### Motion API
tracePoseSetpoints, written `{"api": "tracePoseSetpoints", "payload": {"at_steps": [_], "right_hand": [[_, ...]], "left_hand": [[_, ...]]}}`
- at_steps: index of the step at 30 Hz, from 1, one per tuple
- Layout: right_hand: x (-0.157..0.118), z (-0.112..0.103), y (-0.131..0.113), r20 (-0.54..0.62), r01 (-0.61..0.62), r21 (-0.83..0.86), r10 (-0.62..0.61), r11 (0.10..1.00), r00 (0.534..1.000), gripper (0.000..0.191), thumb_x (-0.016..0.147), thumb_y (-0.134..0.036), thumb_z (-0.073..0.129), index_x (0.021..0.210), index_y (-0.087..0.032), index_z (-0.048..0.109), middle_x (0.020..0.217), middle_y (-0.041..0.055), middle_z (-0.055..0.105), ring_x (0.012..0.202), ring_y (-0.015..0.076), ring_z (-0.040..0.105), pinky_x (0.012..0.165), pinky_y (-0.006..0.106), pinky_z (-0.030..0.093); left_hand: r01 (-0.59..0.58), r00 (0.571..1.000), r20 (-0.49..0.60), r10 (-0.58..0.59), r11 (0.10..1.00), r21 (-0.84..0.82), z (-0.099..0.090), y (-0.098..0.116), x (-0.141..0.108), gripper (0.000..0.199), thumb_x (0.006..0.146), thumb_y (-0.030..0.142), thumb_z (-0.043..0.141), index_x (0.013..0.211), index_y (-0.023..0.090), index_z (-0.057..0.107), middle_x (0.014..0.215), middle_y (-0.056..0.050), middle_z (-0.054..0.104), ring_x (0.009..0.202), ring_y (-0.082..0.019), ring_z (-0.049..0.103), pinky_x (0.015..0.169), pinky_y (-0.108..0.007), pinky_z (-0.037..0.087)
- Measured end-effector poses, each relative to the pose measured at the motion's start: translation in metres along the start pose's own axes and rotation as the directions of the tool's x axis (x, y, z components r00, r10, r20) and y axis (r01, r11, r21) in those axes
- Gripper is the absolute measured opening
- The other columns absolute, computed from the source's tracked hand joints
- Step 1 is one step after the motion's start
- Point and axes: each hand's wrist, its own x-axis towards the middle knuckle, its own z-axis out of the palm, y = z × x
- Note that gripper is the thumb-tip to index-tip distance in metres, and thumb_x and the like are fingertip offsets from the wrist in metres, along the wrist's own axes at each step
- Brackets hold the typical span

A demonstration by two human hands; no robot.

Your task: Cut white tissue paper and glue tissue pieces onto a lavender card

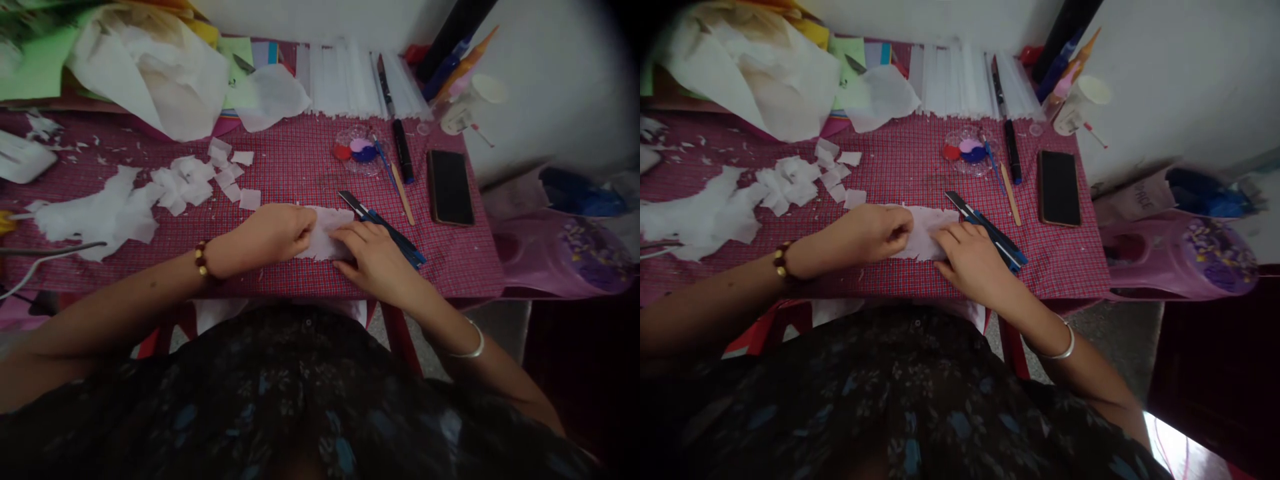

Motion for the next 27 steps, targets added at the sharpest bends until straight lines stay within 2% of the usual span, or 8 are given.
{"api": "tracePoseSetpoints", "payload": {"at_steps": [3, 8, 12, 16, 19, 22, 24, 27], "right_hand": [[0.001, 0.000, 0.000, 0.026, 0.021, -0.039, -0.020, 0.999, 0.999, 0.015, 0.096, -0.022, 0.057, 0.104, -0.017, 0.069, 0.116, 0.0126, 0.070, 0.104, 0.0313, 0.061, 0.089, 0.046, 0.046], [0.009, 0.003, 0.001, 0.023, 0.032, -0.099, -0.030, 0.995, 0.999, 0.024, 0.098, -0.016, 0.045, 0.091, -0.016, 0.068, 0.103, 0.0134, 0.070, 0.094, 0.0293, 0.060, 0.085, 0.044, 0.045], [0.016, 0.003, 0.007, -0.010, 0.020, 0.008, -0.020, 1.000, 1.000, 0.017, 0.093, -0.014, 0.050, 0.088, -0.017, 0.065, 0.095, 0.0110, 0.067, 0.090, 0.0266, 0.059, 0.086, 0.041, 0.046], [0.017, -0.002, 0.013, -0.043, -0.009, 0.180, 0.017, 0.984, 0.999, 0.013, 0.093, -0.022, 0.056, 0.103, -0.018, 0.064, 0.102, 0.0106, 0.070, 0.096, 0.0267, 0.063, 0.088, 0.041, 0.049], [0.014, -0.004, 0.015, -0.034, 0.039, 0.202, -0.033, 0.979, 0.999, 0.045, 0.088, -0.035, 0.068, 0.129, -0.019, 0.057, 0.123, 0.0137, 0.068, 0.114, 0.0321, 0.062, 0.097, 0.049, 0.047], [0.011, -0.003, 0.014, 0.006, 0.070, 0.158, -0.071, 0.985, 0.997, 0.062, 0.084, -0.030, 0.072, 0.141, -0.021, 0.049, 0.135, 0.0138, 0.063, 0.126, 0.0345, 0.056, 0.104, 0.053, 0.044], [0.009, -0.002, 0.013, 0.029, 0.080, 0.123, -0.084, 0.989, 0.996, 0.054, 0.084, -0.023, 0.070, 0.136, -0.019, 0.054, 0.132, 0.0136, 0.065, 0.125, 0.0339, 0.057, 0.103, 0.051, 0.045], [0.010, 0.002, 0.011, 0.019, 0.093, 0.092, -0.096, 0.991, 0.995, 0.021, 0.090, -0.018, 0.060, 0.111, -0.018, 0.066, 0.118, 0.0130, 0.068, 0.113, 0.0310, 0.061, 0.099, 0.047, 0.046]], "left_hand": [[-0.114, 0.993, 0.011, 0.113, 0.993, 0.034, -0.002, 0.007, -0.006, 0.014, 0.092, 0.022, 0.054, 0.091, 0.013, 0.064, 0.090, -0.009, 0.068, 0.076, -0.021, 0.061, 0.064, -0.032, 0.040], [-0.186, 0.983, 0.046, 0.180, 0.951, 0.245, 0.003, 0.027, -0.018, 0.017, 0.091, 0.007, 0.049, 0.089, 0.013, 0.066, 0.088, -0.012, 0.066, 0.081, -0.023, 0.061, 0.064, -0.033, 0.041], [-0.216, 0.974, -0.004, 0.225, 0.940, 0.265, 0.007, 0.025, -0.012, 0.019, 0.093, 0.008, 0.047, 0.093, 0.013, 0.066, 0.089, -0.011, 0.066, 0.079, -0.022, 0.060, 0.065, -0.032, 0.040], [-0.145, 0.989, -0.001, 0.147, 0.979, 0.143, -0.001, 0.007, 0.004, 0.014, 0.091, 0.018, 0.053, 0.090, 0.013, 0.066, 0.080, -0.007, 0.065, 0.068, -0.018, 0.055, 0.060, -0.030, 0.034], [-0.080, 0.995, 0.057, 0.082, 0.996, -0.033, -0.009, -0.007, 0.018, 0.009, 0.083, 0.016, 0.056, 0.080, 0.016, 0.064, 0.069, -0.001, 0.061, 0.058, -0.013, 0.045, 0.057, -0.028, 0.029], [-0.066, 0.992, 0.095, 0.085, 0.979, -0.192, -0.010, -0.019, 0.030, 0.007, 0.075, 0.012, 0.058, 0.071, 0.017, 0.062, 0.061, 0.002, 0.057, 0.053, -0.011, 0.041, 0.057, -0.028, 0.028], [-0.044, 0.992, 0.100, 0.071, 0.967, -0.251, -0.008, -0.024, 0.035, 0.007, 0.072, 0.012, 0.058, 0.069, 0.017, 0.062, 0.058, 0.002, 0.056, 0.053, -0.011, 0.042, 0.058, -0.028, 0.029], [-0.034, 0.996, 0.074, 0.057, 0.959, -0.280, -0.004, -0.026, 0.035, 0.008, 0.074, 0.013, 0.057, 0.071, 0.017, 0.063, 0.059, 0.002, 0.056, 0.053, -0.011, 0.042, 0.059, -0.028, 0.030]]}}
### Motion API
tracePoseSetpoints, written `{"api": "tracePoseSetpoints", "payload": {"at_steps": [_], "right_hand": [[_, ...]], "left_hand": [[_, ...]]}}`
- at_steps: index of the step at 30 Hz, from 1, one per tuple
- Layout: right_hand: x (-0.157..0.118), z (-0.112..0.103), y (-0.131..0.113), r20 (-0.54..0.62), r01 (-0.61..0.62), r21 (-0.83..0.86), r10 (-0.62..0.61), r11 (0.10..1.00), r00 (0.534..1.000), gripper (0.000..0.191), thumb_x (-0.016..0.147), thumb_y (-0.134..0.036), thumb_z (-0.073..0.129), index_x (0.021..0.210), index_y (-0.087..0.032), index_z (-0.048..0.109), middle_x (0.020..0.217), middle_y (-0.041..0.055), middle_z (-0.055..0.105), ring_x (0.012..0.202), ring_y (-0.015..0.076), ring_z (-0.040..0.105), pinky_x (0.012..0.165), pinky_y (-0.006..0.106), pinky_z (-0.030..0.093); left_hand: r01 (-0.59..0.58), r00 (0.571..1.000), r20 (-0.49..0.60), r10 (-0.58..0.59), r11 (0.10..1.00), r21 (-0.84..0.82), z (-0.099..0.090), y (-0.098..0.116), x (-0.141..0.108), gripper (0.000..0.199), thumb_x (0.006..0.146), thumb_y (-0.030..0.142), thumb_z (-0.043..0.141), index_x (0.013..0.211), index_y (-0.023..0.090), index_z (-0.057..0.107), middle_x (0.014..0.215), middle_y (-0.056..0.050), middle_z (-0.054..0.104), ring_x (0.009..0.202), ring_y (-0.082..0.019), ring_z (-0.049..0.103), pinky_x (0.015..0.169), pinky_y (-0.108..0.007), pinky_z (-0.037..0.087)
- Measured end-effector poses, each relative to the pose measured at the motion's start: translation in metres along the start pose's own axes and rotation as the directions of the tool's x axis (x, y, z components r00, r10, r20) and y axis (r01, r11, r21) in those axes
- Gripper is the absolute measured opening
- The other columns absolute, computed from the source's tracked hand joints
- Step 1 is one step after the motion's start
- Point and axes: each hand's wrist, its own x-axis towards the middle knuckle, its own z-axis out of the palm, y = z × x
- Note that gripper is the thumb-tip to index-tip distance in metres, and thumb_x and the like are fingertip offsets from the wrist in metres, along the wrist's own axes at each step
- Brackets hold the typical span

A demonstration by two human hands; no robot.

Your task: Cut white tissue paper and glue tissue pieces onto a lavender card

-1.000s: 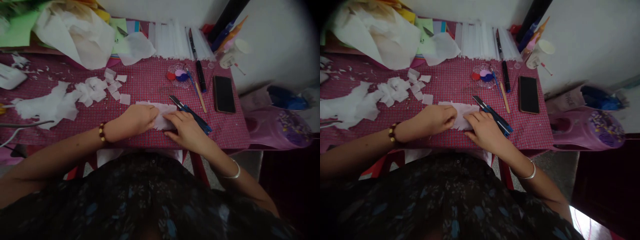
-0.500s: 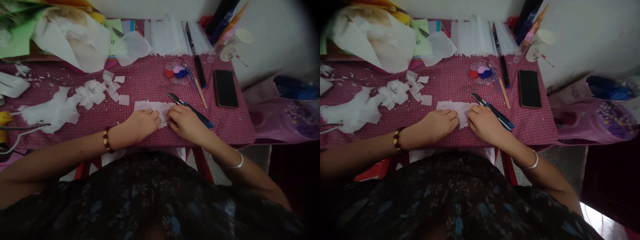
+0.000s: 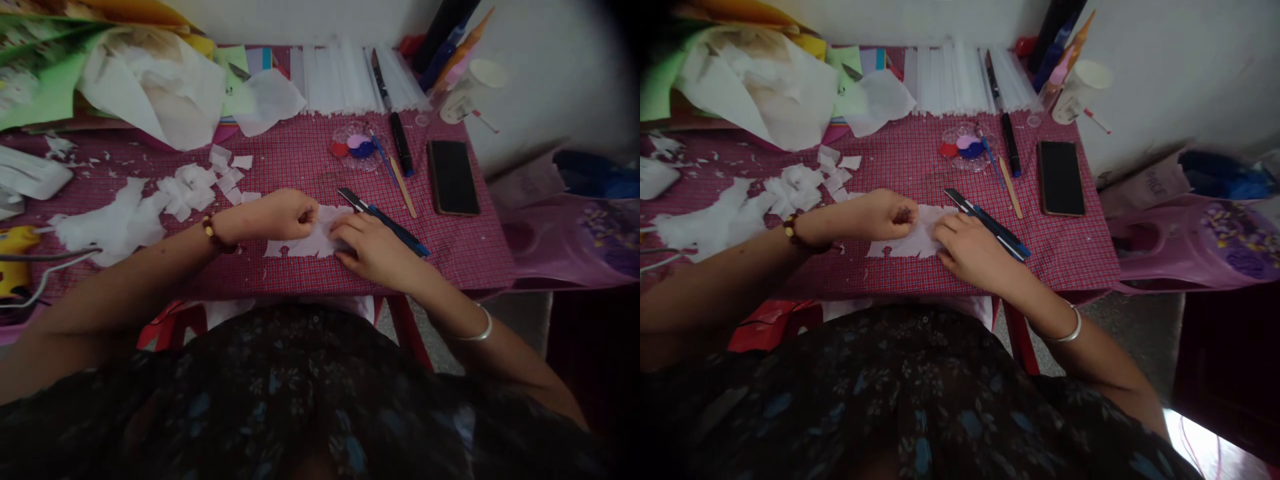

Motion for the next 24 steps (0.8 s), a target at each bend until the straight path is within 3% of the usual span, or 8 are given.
{"api": "tracePoseSetpoints", "payload": {"at_steps": [3, 6, 9, 12, 16, 20, 24], "right_hand": [[0.004, 0.003, -0.001, -0.038, -0.010, 0.016, 0.011, 1.000, 0.999, 0.015, 0.094, -0.015, 0.051, 0.092, -0.018, 0.066, 0.105, 0.0119, 0.069, 0.103, 0.0278, 0.061, 0.097, 0.045, 0.046], [0.008, 0.003, -0.001, -0.097, -0.079, 0.072, 0.086, 0.994, 0.992, 0.014, 0.092, -0.014, 0.051, 0.089, -0.018, 0.064, 0.095, 0.0106, 0.067, 0.095, 0.0259, 0.062, 0.091, 0.042, 0.047], [0.009, 0.001, -0.001, -0.127, -0.101, 0.106, 0.114, 0.989, 0.985, 0.012, 0.090, -0.013, 0.052, 0.090, -0.019, 0.062, 0.093, 0.0090, 0.066, 0.091, 0.0247, 0.061, 0.087, 0.040, 0.049], [0.006, -0.001, -0.005, -0.085, -0.057, 0.068, 0.063, 0.996, 0.994, 0.009, 0.090, -0.017, 0.055, 0.095, -0.018, 0.063, 0.098, 0.0103, 0.067, 0.096, 0.0270, 0.061, 0.092, 0.042, 0.048], [0.000, -0.002, -0.011, -0.010, -0.040, 0.006, 0.040, 0.999, 0.999, 0.021, 0.091, -0.026, 0.061, 0.109, -0.015, 0.063, 0.110, 0.0138, 0.068, 0.106, 0.0315, 0.060, 0.095, 0.046, 0.046], [-0.001, 0.001, -0.015, 0.010, -0.056, -0.056, 0.057, 0.997, 0.998, 0.029, 0.090, -0.032, 0.064, 0.113, -0.015, 0.063, 0.114, 0.0147, 0.067, 0.109, 0.0333, 0.058, 0.094, 0.047, 0.045], [0.004, 0.006, -0.015, -0.027, -0.075, -0.119, 0.072, 0.990, 0.997, 0.019, 0.093, -0.026, 0.057, 0.108, -0.016, 0.065, 0.109, 0.0132, 0.067, 0.105, 0.0318, 0.059, 0.091, 0.044, 0.044]], "left_hand": [[-0.020, 1.000, -0.019, 0.020, 1.000, 0.014, 0.000, 0.003, -0.006, 0.013, 0.082, 0.016, 0.054, 0.079, 0.016, 0.066, 0.065, 0.001, 0.060, 0.056, -0.011, 0.045, 0.059, -0.027, 0.032], [-0.043, 0.999, -0.013, 0.044, 0.997, 0.063, 0.000, 0.013, -0.019, 0.020, 0.092, 0.028, 0.053, 0.091, 0.015, 0.069, 0.075, -0.002, 0.066, 0.064, -0.013, 0.053, 0.062, -0.027, 0.036], [-0.091, 0.992, -0.059, 0.109, 0.962, 0.259, 0.007, 0.028, -0.034, 0.028, 0.092, 0.039, 0.059, 0.098, 0.013, 0.068, 0.092, -0.008, 0.069, 0.080, -0.018, 0.060, 0.071, -0.028, 0.042], [-0.105, 0.985, -0.072, 0.158, 0.874, 0.475, 0.021, 0.042, -0.045, 0.023, 0.093, 0.032, 0.057, 0.096, 0.011, 0.067, 0.095, -0.011, 0.068, 0.086, -0.023, 0.062, 0.077, -0.033, 0.045], [-0.130, 0.978, -0.057, 0.199, 0.805, 0.580, 0.036, 0.049, -0.047, 0.018, 0.094, 0.014, 0.049, 0.091, 0.012, 0.066, 0.087, -0.010, 0.067, 0.080, -0.023, 0.063, 0.070, -0.034, 0.045], [-0.138, 0.974, -0.082, 0.213, 0.835, 0.533, 0.034, 0.046, -0.042, 0.021, 0.094, 0.014, 0.047, 0.092, 0.011, 0.067, 0.086, -0.011, 0.068, 0.081, -0.023, 0.063, 0.069, -0.033, 0.043], [-0.014, 0.989, -0.138, 0.060, 0.950, 0.313, 0.023, 0.032, -0.029, 0.021, 0.091, 0.020, 0.049, 0.088, 0.012, 0.068, 0.080, -0.008, 0.068, 0.072, -0.020, 0.060, 0.064, -0.031, 0.039]]}}
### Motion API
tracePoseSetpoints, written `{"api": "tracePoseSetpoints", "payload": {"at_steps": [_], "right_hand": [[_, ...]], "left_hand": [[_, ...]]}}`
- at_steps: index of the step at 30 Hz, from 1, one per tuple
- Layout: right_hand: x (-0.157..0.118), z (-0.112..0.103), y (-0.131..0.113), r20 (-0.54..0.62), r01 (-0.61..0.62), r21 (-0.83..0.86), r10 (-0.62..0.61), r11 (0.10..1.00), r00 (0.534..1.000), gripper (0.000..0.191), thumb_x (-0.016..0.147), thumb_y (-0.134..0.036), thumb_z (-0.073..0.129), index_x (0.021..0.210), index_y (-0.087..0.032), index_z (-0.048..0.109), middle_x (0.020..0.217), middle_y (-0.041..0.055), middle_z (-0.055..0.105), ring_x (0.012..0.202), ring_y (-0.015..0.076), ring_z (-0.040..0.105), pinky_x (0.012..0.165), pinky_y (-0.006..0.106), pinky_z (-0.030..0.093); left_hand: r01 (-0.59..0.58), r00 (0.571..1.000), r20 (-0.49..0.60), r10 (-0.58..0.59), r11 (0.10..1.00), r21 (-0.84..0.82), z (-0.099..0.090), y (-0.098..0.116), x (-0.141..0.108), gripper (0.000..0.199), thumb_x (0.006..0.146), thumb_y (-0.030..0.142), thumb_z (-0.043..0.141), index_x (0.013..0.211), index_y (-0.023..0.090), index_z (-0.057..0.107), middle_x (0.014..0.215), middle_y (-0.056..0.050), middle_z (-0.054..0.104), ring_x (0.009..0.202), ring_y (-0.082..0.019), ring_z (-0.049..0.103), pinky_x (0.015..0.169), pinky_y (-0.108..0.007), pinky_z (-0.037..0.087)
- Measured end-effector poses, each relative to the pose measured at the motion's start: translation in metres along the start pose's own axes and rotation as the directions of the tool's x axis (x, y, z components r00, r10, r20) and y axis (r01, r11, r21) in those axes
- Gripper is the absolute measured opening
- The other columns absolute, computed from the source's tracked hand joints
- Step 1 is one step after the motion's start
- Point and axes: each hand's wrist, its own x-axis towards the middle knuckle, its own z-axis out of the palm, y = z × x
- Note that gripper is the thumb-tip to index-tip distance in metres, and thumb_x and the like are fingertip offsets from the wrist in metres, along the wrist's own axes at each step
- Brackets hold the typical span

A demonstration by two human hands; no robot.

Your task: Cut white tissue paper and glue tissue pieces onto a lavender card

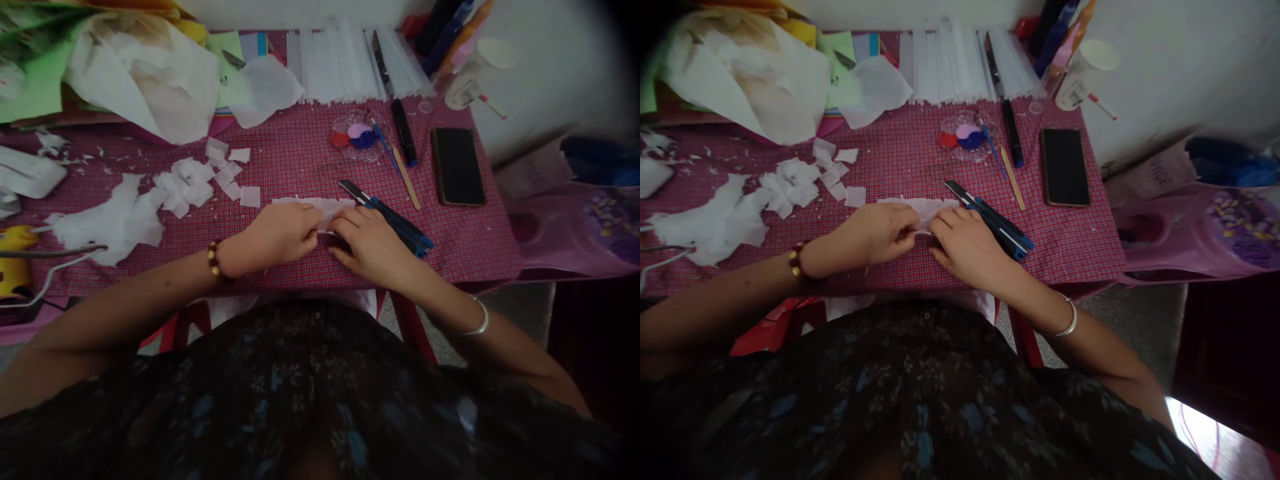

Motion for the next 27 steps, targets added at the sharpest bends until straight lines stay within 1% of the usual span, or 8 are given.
{"api": "tracePoseSetpoints", "payload": {"at_steps": [5, 10, 14, 16, 18, 21, 23, 27], "right_hand": [[0.014, 0.000, 0.010, -0.075, -0.104, 0.108, 0.112, 0.989, 0.991, 0.014, 0.092, -0.018, 0.052, 0.091, -0.018, 0.066, 0.095, 0.0103, 0.070, 0.091, 0.0267, 0.062, 0.082, 0.038, 0.044], [0.027, -0.007, 0.020, -0.053, -0.270, 0.209, 0.287, 0.940, 0.957, 0.011, 0.087, -0.022, 0.057, 0.093, -0.020, 0.067, 0.082, 0.0057, 0.071, 0.074, 0.0230, 0.062, 0.067, 0.034, 0.039], [0.030, -0.011, 0.020, -0.028, -0.278, 0.211, 0.290, 0.937, 0.957, 0.010, 0.087, -0.022, 0.057, 0.090, -0.020, 0.067, 0.080, 0.0052, 0.070, 0.072, 0.0229, 0.062, 0.066, 0.033, 0.038], [0.029, -0.012, 0.018, -0.008, -0.293, 0.219, 0.302, 0.931, 0.953, 0.010, 0.086, -0.022, 0.057, 0.090, -0.020, 0.067, 0.079, 0.0051, 0.070, 0.072, 0.0228, 0.062, 0.065, 0.033, 0.039], [0.027, -0.012, 0.017, 0.006, -0.305, 0.238, 0.313, 0.922, 0.950, 0.010, 0.086, -0.021, 0.058, 0.090, -0.021, 0.066, 0.081, 0.0051, 0.071, 0.073, 0.0230, 0.063, 0.066, 0.034, 0.040], [0.021, -0.011, 0.015, -0.003, -0.304, 0.287, 0.318, 0.908, 0.948, 0.009, 0.085, -0.019, 0.058, 0.091, -0.021, 0.065, 0.086, 0.0057, 0.073, 0.077, 0.0236, 0.065, 0.069, 0.035, 0.044], [0.014, -0.009, 0.012, 0.002, -0.295, 0.338, 0.313, 0.894, 0.950, 0.011, 0.084, -0.017, 0.058, 0.092, -0.021, 0.065, 0.088, 0.0056, 0.074, 0.079, 0.0236, 0.066, 0.071, 0.036, 0.046], [0.000, -0.006, 0.005, 0.015, -0.262, 0.457, 0.287, 0.850, 0.958, 0.015, 0.084, -0.015, 0.058, 0.095, -0.022, 0.065, 0.092, 0.0048, 0.074, 0.085, 0.0239, 0.068, 0.077, 0.037, 0.050]], "left_hand": [[0.119, 0.990, 0.110, -0.087, 0.937, -0.330, -0.007, -0.026, 0.025, 0.021, 0.086, 0.025, 0.053, 0.084, 0.013, 0.070, 0.067, -0.001, 0.064, 0.060, -0.012, 0.054, 0.060, -0.026, 0.036], [0.113, 0.984, 0.176, -0.019, 0.832, -0.543, -0.026, -0.046, 0.019, 0.045, 0.093, 0.045, 0.045, 0.108, 0.011, 0.070, 0.094, -0.008, 0.072, 0.080, -0.016, 0.062, 0.070, -0.025, 0.045], [0.124, 0.971, 0.241, 0.008, 0.840, -0.528, -0.028, -0.053, -0.003, 0.077, 0.075, 0.045, 0.073, 0.142, 0.015, 0.052, 0.113, -0.010, 0.072, 0.088, -0.018, 0.065, 0.077, -0.026, 0.049], [0.108, 0.980, 0.196, -0.013, 0.870, -0.481, -0.021, -0.051, -0.009, 0.082, 0.071, 0.040, 0.077, 0.146, 0.019, 0.049, 0.119, -0.009, 0.071, 0.088, -0.017, 0.065, 0.079, -0.027, 0.048], [0.130, 0.991, 0.092, -0.097, 0.868, -0.479, -0.011, -0.046, -0.009, 0.059, 0.077, 0.034, 0.071, 0.133, 0.018, 0.061, 0.110, -0.007, 0.073, 0.081, -0.015, 0.064, 0.075, -0.026, 0.047], [0.205, 0.970, -0.002, -0.245, 0.817, -0.539, 0.000, -0.038, -0.007, 0.018, 0.083, 0.027, 0.060, 0.090, 0.014, 0.071, 0.077, -0.002, 0.069, 0.066, -0.012, 0.057, 0.063, -0.024, 0.042], [0.229, 0.966, 0.038, -0.256, 0.775, -0.590, 0.003, -0.035, -0.007, 0.015, 0.082, 0.026, 0.059, 0.074, 0.015, 0.066, 0.065, 0.000, 0.063, 0.059, -0.010, 0.052, 0.057, -0.023, 0.038], [0.269, 0.962, 0.148, -0.229, 0.708, -0.653, 0.001, -0.030, -0.019, 0.014, 0.082, 0.026, 0.059, 0.075, 0.015, 0.066, 0.062, 0.002, 0.060, 0.054, -0.009, 0.049, 0.052, -0.022, 0.033]]}}
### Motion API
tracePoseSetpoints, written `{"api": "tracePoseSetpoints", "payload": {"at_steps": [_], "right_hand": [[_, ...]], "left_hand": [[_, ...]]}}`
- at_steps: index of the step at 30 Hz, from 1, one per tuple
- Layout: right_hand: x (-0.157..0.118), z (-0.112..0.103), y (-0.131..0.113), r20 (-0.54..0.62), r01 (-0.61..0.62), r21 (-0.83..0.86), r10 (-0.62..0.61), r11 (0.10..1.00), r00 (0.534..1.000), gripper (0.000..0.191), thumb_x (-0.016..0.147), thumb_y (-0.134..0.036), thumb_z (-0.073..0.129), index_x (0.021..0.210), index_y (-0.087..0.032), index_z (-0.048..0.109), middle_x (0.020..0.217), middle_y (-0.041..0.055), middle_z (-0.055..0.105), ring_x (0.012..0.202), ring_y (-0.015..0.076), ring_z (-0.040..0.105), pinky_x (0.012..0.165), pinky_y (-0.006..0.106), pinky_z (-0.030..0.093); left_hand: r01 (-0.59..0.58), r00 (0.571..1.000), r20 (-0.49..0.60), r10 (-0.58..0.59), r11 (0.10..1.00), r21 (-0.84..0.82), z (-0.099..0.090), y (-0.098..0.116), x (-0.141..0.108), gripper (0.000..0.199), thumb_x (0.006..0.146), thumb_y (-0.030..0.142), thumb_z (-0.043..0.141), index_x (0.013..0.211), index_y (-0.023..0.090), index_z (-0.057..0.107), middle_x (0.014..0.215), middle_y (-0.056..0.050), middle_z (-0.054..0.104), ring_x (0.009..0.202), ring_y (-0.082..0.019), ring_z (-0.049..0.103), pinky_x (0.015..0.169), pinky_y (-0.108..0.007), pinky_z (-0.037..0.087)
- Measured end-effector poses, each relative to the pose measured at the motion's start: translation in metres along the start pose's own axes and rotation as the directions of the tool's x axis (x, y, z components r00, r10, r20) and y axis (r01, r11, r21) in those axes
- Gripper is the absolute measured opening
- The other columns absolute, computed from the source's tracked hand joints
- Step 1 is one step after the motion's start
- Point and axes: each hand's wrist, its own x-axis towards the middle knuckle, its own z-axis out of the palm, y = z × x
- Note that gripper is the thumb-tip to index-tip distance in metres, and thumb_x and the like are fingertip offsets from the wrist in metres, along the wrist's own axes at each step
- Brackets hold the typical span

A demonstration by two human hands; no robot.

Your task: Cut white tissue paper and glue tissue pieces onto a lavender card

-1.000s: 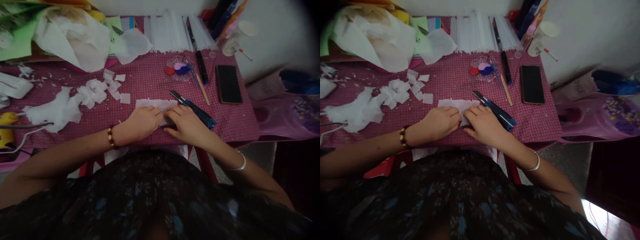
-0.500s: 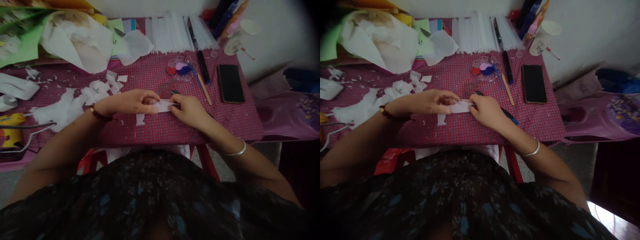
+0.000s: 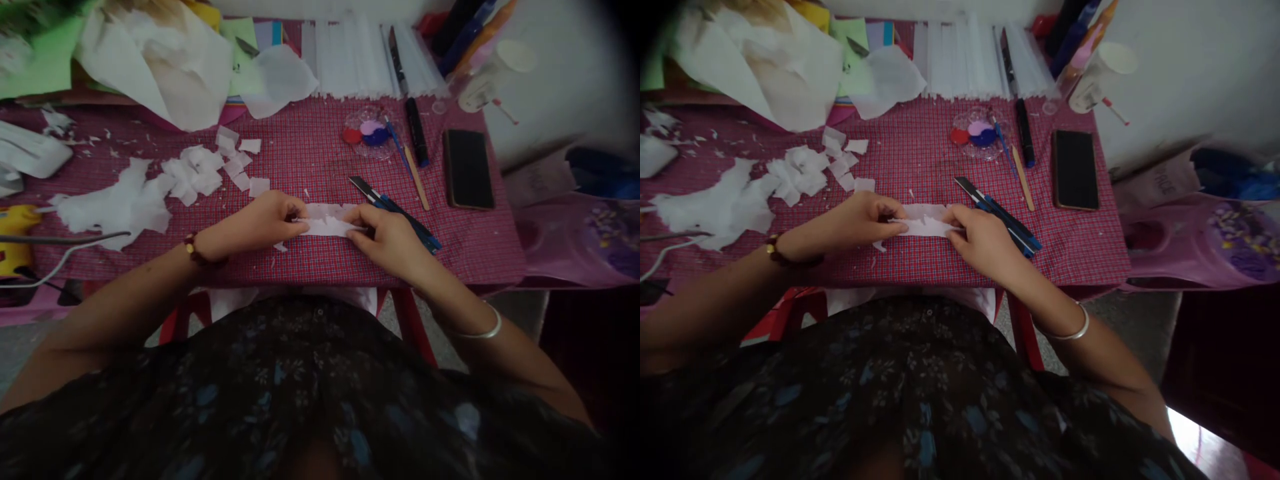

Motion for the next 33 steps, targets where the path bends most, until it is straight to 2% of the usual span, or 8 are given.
{"api": "tracePoseSetpoints", "payload": {"at_steps": [6, 8, 11, 14, 17, 21, 26, 33], "right_hand": [[-0.008, 0.009, 0.007, -0.072, 0.007, 0.071, -0.002, 0.997, 0.997, 0.025, 0.085, -0.018, 0.060, 0.110, -0.021, 0.065, 0.088, 0.0039, 0.072, 0.086, 0.0236, 0.067, 0.079, 0.039, 0.051], [-0.005, 0.010, 0.010, -0.102, 0.011, 0.075, -0.004, 0.997, 0.995, 0.027, 0.087, -0.019, 0.059, 0.114, -0.022, 0.064, 0.094, 0.0042, 0.072, 0.089, 0.0235, 0.067, 0.080, 0.039, 0.051], [-0.001, 0.010, 0.012, -0.124, 0.024, 0.059, -0.017, 0.998, 0.992, 0.033, 0.088, -0.022, 0.060, 0.121, -0.022, 0.061, 0.107, 0.0061, 0.072, 0.093, 0.0237, 0.066, 0.079, 0.038, 0.051], [0.000, 0.010, 0.014, -0.131, 0.040, 0.031, -0.036, 0.999, 0.991, 0.041, 0.087, -0.026, 0.062, 0.128, -0.023, 0.059, 0.110, 0.0074, 0.071, 0.094, 0.0250, 0.065, 0.080, 0.040, 0.052], [0.001, 0.011, 0.018, -0.162, 0.030, -0.003, -0.030, 1.000, 0.986, 0.041, 0.087, -0.023, 0.061, 0.128, -0.023, 0.060, 0.100, 0.0067, 0.071, 0.093, 0.0258, 0.065, 0.081, 0.042, 0.052], [0.001, 0.013, 0.022, -0.176, 0.012, -0.032, -0.017, 0.999, 0.984, 0.039, 0.086, -0.018, 0.058, 0.126, -0.021, 0.062, 0.089, 0.0047, 0.068, 0.089, 0.0247, 0.065, 0.082, 0.042, 0.052], [0.000, 0.014, 0.021, -0.200, 0.019, -0.035, -0.025, 0.999, 0.979, 0.038, 0.087, -0.019, 0.057, 0.125, -0.021, 0.063, 0.087, 0.0037, 0.067, 0.087, 0.0236, 0.065, 0.082, 0.042, 0.052], [-0.005, 0.016, 0.020, -0.230, -0.017, -0.045, 0.006, 0.999, 0.973, 0.036, 0.087, -0.020, 0.060, 0.123, -0.024, 0.063, 0.085, 0.0031, 0.067, 0.083, 0.0242, 0.065, 0.081, 0.043, 0.053]], "left_hand": [[0.074, 0.997, 0.039, -0.072, 0.996, -0.043, 0.002, 0.003, -0.018, 0.018, 0.082, 0.028, 0.059, 0.073, 0.014, 0.064, 0.064, 0.001, 0.060, 0.056, -0.009, 0.051, 0.053, -0.021, 0.037], [0.086, 0.996, 0.042, -0.083, 0.994, -0.069, 0.002, 0.003, -0.019, 0.018, 0.084, 0.028, 0.059, 0.073, 0.014, 0.063, 0.065, 0.001, 0.060, 0.057, -0.009, 0.051, 0.053, -0.021, 0.038], [0.072, 0.997, 0.002, -0.073, 0.991, -0.113, 0.002, 0.000, -0.016, 0.018, 0.085, 0.030, 0.058, 0.078, 0.014, 0.064, 0.067, 0.000, 0.062, 0.057, -0.009, 0.053, 0.053, -0.022, 0.039], [0.041, 0.996, -0.075, -0.051, 0.992, -0.120, 0.001, -0.005, -0.011, 0.018, 0.085, 0.032, 0.060, 0.084, 0.016, 0.065, 0.072, -0.001, 0.066, 0.061, -0.011, 0.056, 0.056, -0.022, 0.042], [0.064, 0.996, -0.053, -0.071, 0.990, -0.123, -0.001, -0.007, -0.012, 0.023, 0.081, 0.034, 0.064, 0.095, 0.016, 0.067, 0.075, -0.001, 0.067, 0.063, -0.012, 0.058, 0.057, -0.023, 0.043], [0.102, 0.995, 0.032, -0.099, 0.989, -0.106, -0.005, -0.004, -0.017, 0.044, 0.076, 0.029, 0.066, 0.118, 0.015, 0.064, 0.076, -0.001, 0.066, 0.061, -0.013, 0.058, 0.056, -0.024, 0.043], [0.059, 0.995, -0.085, -0.060, 0.998, -0.008, -0.007, 0.001, -0.018, 0.036, 0.082, 0.023, 0.056, 0.117, 0.016, 0.065, 0.077, -0.001, 0.066, 0.062, -0.013, 0.058, 0.061, -0.025, 0.043], [0.070, 0.994, -0.094, -0.061, 0.993, 0.091, -0.009, -0.007, -0.013, 0.034, 0.084, 0.024, 0.056, 0.116, 0.017, 0.066, 0.072, 0.001, 0.067, 0.061, -0.013, 0.058, 0.061, -0.025, 0.040]]}}
